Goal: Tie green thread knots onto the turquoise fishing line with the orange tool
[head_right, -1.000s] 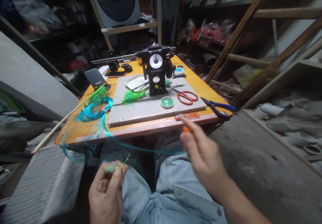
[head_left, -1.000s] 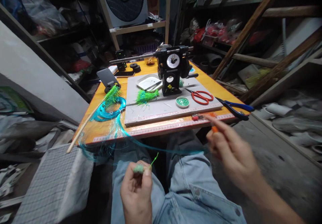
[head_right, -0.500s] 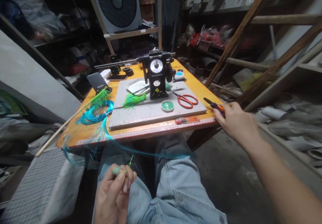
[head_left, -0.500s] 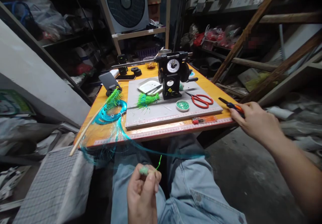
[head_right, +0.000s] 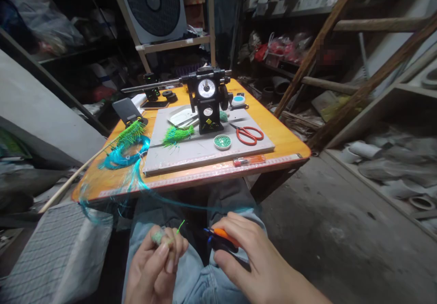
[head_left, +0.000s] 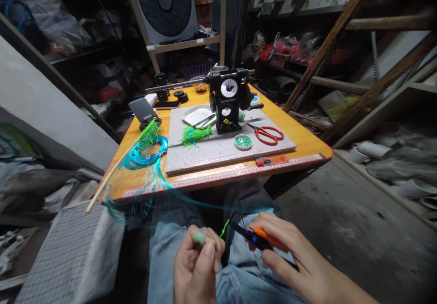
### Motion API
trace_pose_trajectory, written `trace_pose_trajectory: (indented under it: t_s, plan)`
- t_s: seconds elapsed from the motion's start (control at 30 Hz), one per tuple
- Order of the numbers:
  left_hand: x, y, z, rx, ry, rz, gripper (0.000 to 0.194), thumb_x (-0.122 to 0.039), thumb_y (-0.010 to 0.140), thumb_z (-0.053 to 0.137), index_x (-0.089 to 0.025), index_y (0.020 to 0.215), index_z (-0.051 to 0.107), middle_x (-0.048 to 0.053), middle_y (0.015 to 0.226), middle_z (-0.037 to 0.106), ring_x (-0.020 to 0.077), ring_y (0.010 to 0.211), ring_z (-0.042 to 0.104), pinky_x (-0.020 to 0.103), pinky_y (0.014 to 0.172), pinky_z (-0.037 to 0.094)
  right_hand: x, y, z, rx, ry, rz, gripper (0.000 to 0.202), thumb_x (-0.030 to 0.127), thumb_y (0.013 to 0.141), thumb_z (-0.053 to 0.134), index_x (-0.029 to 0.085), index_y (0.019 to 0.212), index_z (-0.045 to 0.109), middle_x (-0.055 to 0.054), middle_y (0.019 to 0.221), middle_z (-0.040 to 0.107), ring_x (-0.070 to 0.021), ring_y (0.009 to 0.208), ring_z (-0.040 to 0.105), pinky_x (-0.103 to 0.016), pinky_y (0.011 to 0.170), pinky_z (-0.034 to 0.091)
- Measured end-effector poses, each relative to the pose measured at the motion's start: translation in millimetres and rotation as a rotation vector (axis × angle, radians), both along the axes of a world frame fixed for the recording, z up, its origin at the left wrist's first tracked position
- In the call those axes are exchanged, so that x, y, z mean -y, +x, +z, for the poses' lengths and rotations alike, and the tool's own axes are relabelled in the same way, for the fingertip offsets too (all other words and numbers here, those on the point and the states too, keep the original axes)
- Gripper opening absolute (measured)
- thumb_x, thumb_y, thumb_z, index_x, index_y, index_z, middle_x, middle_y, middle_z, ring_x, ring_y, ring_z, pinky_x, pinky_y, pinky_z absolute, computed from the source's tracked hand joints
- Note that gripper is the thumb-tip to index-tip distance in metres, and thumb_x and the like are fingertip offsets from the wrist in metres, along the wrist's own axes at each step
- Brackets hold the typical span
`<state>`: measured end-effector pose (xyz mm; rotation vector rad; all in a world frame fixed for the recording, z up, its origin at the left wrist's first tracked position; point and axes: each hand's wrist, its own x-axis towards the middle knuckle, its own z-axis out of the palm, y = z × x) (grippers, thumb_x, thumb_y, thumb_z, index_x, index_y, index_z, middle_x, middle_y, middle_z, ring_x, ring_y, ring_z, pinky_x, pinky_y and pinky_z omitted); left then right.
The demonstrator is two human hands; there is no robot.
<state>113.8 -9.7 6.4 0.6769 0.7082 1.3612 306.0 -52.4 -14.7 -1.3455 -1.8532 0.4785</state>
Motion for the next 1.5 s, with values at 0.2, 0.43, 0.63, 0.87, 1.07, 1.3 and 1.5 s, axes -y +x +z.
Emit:
trace_pose_trajectory:
  t_s: [0.2, 0.43, 0.63, 0.87, 1.07, 1.3, 1.5]
  plan:
    - [1, 1, -7.4, -0.023, 0.012, -0.006, 0.029, -0.029, 0.080, 0.070, -0.019, 0.059, 0.053, -0.004, 0.049, 0.042, 0.0129, 0.054, 0.037, 0.024, 0.056, 0.036, -7, -6, 15.3, 0.016, -0.020, 0.009, 0.029, 0.034, 0.091, 0.056, 0.027, 0.119, 0.058, -0.008, 0.116, 0.067, -0.0253, 0.107, 0.064, -0.035, 0.089, 0.055]
    - [0, -7, 2.7, -0.324, 0.031, -0.085, 0.031, -0.047, 0.077, 0.071, -0.019, 0.090, 0.066, -0.001, 0.058, 0.063, 0.0125, 0.058, 0.053, 0.022, 0.061, 0.039, -17, -17, 48.7, 0.091, 0.036, 0.062, 0.011, 0.025, 0.090, 0.050, 0.023, 0.086, 0.059, -0.006, 0.079, 0.070, -0.0222, 0.075, 0.068, -0.028, 0.058, 0.054]
    - [-2, -4, 15.6, -0.785, 0.042, 0.035, 0.017, -0.033, 0.083, 0.061, -0.021, 0.072, 0.057, -0.005, 0.054, 0.050, 0.0128, 0.054, 0.046, 0.023, 0.058, 0.037, -17, -23, 51.8, 0.109, 0.091, 0.048, 0.007, 0.019, 0.085, 0.052, 0.022, 0.086, 0.058, -0.007, 0.081, 0.071, -0.0234, 0.074, 0.066, -0.030, 0.057, 0.050]
    - [-1, -3, 13.1, -0.667, 0.018, -0.026, 0.024, -0.035, 0.087, 0.057, -0.021, 0.069, 0.051, -0.006, 0.051, 0.048, 0.0110, 0.049, 0.044, 0.022, 0.051, 0.034, -16, -29, 38.6, 0.091, 0.123, 0.008, 0.011, 0.023, 0.086, 0.053, 0.022, 0.094, 0.059, -0.009, 0.085, 0.071, -0.0257, 0.080, 0.068, -0.033, 0.067, 0.052]
    - [0, -8, 9.4, -0.712, 0.099, -0.152, 0.023, -0.035, 0.095, 0.046, -0.020, 0.084, 0.060, -0.002, 0.056, 0.054, 0.0149, 0.055, 0.051, 0.025, 0.059, 0.036, -21, -23, 41.4, 0.140, 0.016, 0.052, 0.010, 0.023, 0.087, 0.051, 0.020, 0.092, 0.059, -0.008, 0.079, 0.067, -0.0238, 0.072, 0.063, -0.033, 0.061, 0.048]
    - [9, 1, -8.2, -0.634, 0.201, 0.008, 0.029, -0.031, 0.094, 0.045, -0.021, 0.068, 0.056, -0.002, 0.063, 0.044, 0.0138, 0.053, 0.037, 0.028, 0.052, 0.025, -30, -24, 29.5, 0.150, -0.020, 0.040, 0.017, 0.025, 0.090, 0.046, 0.017, 0.092, 0.061, -0.007, 0.077, 0.065, -0.0228, 0.071, 0.060, -0.033, 0.062, 0.046]
    - [8, 2, -10.6, -0.556, 0.112, -0.044, 0.032, -0.043, 0.092, 0.050, -0.020, 0.076, 0.063, -0.003, 0.061, 0.040, 0.0123, 0.052, 0.033, 0.028, 0.051, 0.022, -26, -21, 32.9, 0.107, -0.032, 0.054, 0.015, 0.028, 0.091, 0.047, 0.019, 0.090, 0.060, -0.007, 0.078, 0.065, -0.0216, 0.072, 0.061, -0.032, 0.063, 0.048]
